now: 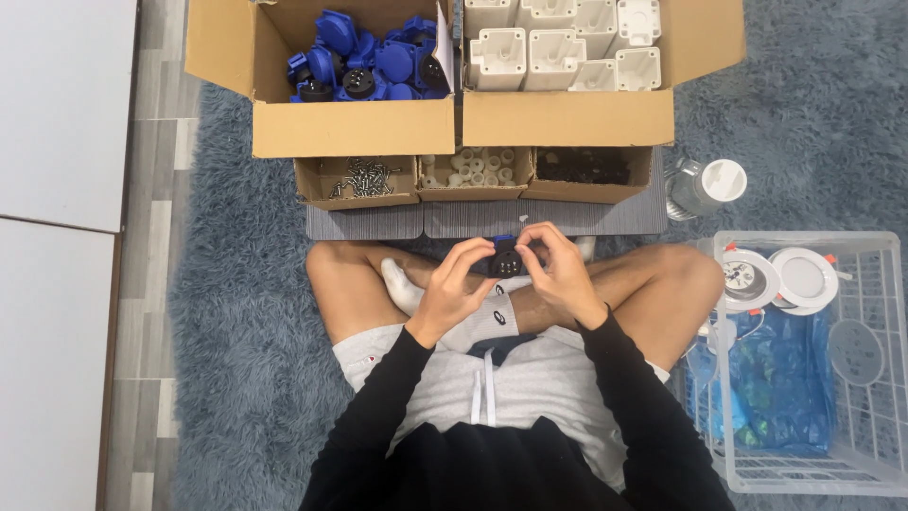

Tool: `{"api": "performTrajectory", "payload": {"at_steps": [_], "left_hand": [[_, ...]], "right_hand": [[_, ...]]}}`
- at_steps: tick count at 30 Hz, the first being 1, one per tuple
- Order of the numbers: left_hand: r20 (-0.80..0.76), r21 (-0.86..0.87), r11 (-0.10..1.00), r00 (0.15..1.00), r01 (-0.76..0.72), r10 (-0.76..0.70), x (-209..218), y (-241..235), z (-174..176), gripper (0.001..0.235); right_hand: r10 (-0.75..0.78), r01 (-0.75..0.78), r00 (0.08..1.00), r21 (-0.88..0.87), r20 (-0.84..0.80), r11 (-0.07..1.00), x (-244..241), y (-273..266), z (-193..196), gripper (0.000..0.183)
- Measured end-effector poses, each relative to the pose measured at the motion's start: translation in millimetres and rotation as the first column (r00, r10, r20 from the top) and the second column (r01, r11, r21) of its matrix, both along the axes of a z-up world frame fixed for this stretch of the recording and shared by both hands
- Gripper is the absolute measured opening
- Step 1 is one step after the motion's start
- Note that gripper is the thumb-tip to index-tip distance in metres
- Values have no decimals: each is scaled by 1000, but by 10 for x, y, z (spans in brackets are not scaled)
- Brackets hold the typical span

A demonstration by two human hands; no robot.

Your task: Assembling recessed LED light fixtures by combining housing units, LED panels, and trim rings before placing them in a storage bin.

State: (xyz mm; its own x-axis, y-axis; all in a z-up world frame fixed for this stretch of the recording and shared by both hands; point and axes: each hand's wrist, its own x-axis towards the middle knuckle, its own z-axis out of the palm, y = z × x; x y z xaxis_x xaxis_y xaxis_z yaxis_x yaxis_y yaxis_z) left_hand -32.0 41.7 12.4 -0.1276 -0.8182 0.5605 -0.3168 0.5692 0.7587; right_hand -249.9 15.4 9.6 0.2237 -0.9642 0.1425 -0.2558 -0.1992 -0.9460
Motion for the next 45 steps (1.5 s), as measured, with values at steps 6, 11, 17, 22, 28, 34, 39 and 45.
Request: {"api": "performTrajectory", "payload": {"at_steps": [6, 11, 17, 22, 28, 34, 39, 45], "left_hand": [[-27, 15, 1000, 999, 23, -23, 11, 62, 66, 48], [-343, 319, 931, 937, 178, -62, 59, 98, 0, 54], [-459, 512, 824, 888, 243, 24, 118, 135, -222, 16], [-555, 557, 758, 831, 340, 35, 238, 199, -482, 13], [-524, 568, 766, 850, 300, 56, 388, 318, -563, 10], [-821, 522, 648, 534, 555, 203, 461, 398, -340, 10], [-884, 440, 626, 435, 644, 174, 599, 437, -483, 11], [-882, 402, 641, 465, 653, 80, 695, 457, -462, 19]], "right_hand": [[23, -29, 995, 57, 94, 998, -32, 51, -59, 5], [69, -102, 983, 197, 168, 975, -41, 68, 54, 13], [136, -169, 979, 232, 154, 958, 49, 90, 236, 16], [204, -234, 969, 239, 141, 943, 123, 21, 357, 17], [325, -336, 926, -29, -192, 941, 19, -466, 1074, 15], [-114, -156, 891, -533, -439, 832, -255, -1385, 1494, 31], [-181, -164, 796, -495, -577, 853, -383, -1949, 1100, 48], [-182, -131, 834, -509, -521, 851, -434, -1956, 956, 28]]}}
